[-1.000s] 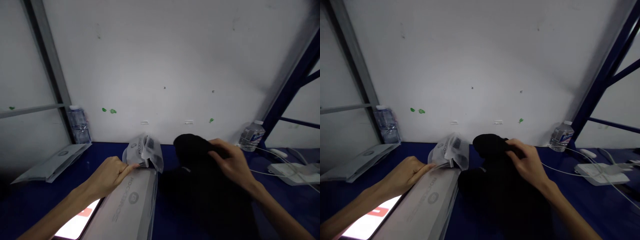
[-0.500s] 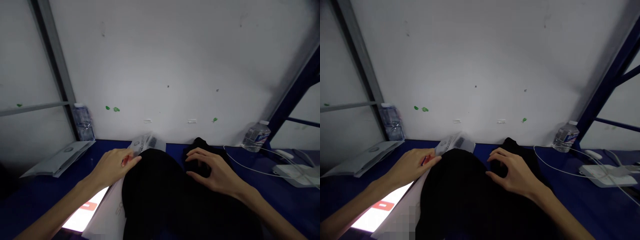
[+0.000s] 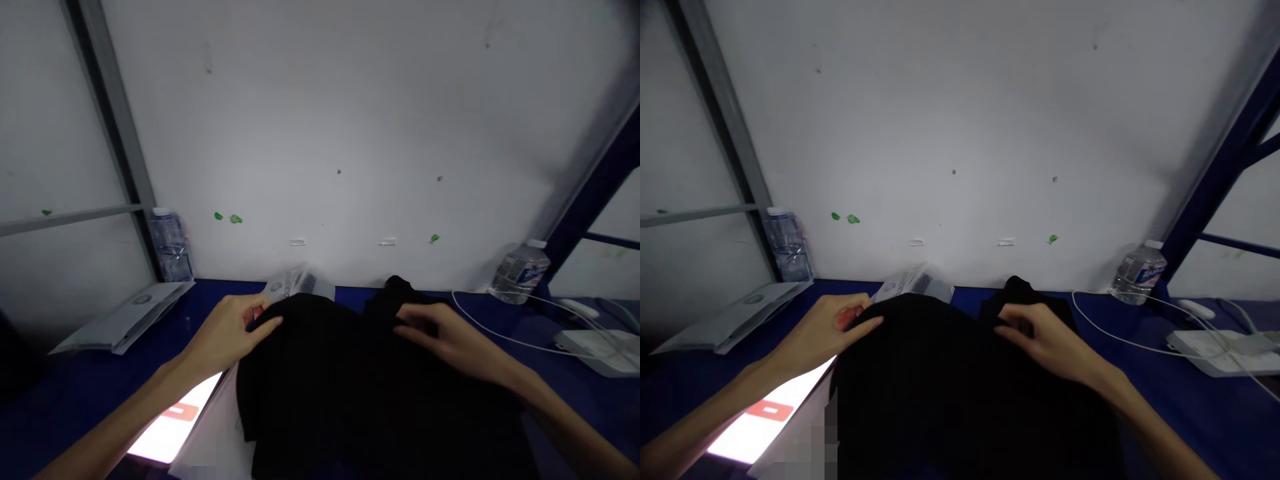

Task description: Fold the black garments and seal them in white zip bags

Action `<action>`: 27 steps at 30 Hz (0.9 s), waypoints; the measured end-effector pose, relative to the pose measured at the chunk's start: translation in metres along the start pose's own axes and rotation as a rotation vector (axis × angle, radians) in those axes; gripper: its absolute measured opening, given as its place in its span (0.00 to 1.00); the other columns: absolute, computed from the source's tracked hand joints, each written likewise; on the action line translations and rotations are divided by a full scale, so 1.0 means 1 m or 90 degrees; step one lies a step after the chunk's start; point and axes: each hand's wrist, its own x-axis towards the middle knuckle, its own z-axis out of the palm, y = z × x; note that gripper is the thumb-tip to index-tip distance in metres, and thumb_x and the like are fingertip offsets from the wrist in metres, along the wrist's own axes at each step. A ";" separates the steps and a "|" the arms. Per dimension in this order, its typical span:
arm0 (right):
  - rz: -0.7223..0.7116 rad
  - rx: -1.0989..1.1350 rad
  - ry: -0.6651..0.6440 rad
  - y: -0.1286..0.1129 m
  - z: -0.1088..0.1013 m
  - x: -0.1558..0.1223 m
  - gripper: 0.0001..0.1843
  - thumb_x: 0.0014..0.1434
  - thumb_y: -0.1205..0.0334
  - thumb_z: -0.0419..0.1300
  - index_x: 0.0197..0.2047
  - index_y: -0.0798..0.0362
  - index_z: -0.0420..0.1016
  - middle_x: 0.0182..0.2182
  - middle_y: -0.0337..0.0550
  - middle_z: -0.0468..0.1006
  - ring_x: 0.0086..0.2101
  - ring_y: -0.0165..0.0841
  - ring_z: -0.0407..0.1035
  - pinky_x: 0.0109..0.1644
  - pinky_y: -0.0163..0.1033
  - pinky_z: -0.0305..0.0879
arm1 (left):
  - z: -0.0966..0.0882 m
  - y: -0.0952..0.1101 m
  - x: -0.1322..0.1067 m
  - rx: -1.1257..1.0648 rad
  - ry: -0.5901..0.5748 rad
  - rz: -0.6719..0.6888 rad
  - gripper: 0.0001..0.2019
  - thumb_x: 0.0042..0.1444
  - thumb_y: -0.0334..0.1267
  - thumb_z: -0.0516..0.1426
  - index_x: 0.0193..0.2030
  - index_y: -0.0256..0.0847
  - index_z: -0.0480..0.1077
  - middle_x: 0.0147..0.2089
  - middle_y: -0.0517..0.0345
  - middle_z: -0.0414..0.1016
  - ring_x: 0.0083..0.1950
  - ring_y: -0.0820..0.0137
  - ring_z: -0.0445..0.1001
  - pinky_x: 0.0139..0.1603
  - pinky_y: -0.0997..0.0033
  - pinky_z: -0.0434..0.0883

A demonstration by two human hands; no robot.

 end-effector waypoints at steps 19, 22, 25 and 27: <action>-0.108 -0.077 0.086 -0.011 0.008 -0.004 0.10 0.63 0.58 0.62 0.47 0.45 0.80 0.38 0.40 0.82 0.38 0.36 0.76 0.42 0.41 0.73 | -0.011 0.014 -0.009 -0.094 -0.153 0.153 0.12 0.62 0.36 0.55 0.51 0.50 0.68 0.50 0.57 0.74 0.53 0.61 0.71 0.61 0.49 0.65; -0.082 -0.111 0.104 -0.008 0.000 -0.004 0.07 0.62 0.58 0.61 0.41 0.46 0.81 0.37 0.40 0.83 0.37 0.36 0.77 0.43 0.42 0.73 | -0.004 0.010 -0.010 -0.065 -0.202 0.192 0.06 0.65 0.38 0.54 0.46 0.50 0.71 0.47 0.59 0.75 0.50 0.64 0.73 0.67 0.46 0.58; -0.078 -0.100 0.128 -0.003 -0.010 -0.004 0.10 0.64 0.57 0.59 0.41 0.46 0.82 0.38 0.41 0.83 0.38 0.39 0.78 0.44 0.44 0.74 | -0.002 0.007 -0.009 -0.030 -0.215 0.223 0.07 0.63 0.44 0.59 0.46 0.50 0.72 0.53 0.58 0.73 0.53 0.62 0.72 0.68 0.43 0.55; -0.086 -0.090 0.132 0.002 -0.013 -0.003 0.11 0.65 0.56 0.58 0.43 0.45 0.82 0.39 0.41 0.84 0.39 0.40 0.78 0.45 0.45 0.74 | -0.001 0.007 -0.009 -0.001 -0.204 0.230 0.11 0.61 0.46 0.60 0.48 0.49 0.71 0.53 0.56 0.72 0.52 0.60 0.72 0.65 0.43 0.60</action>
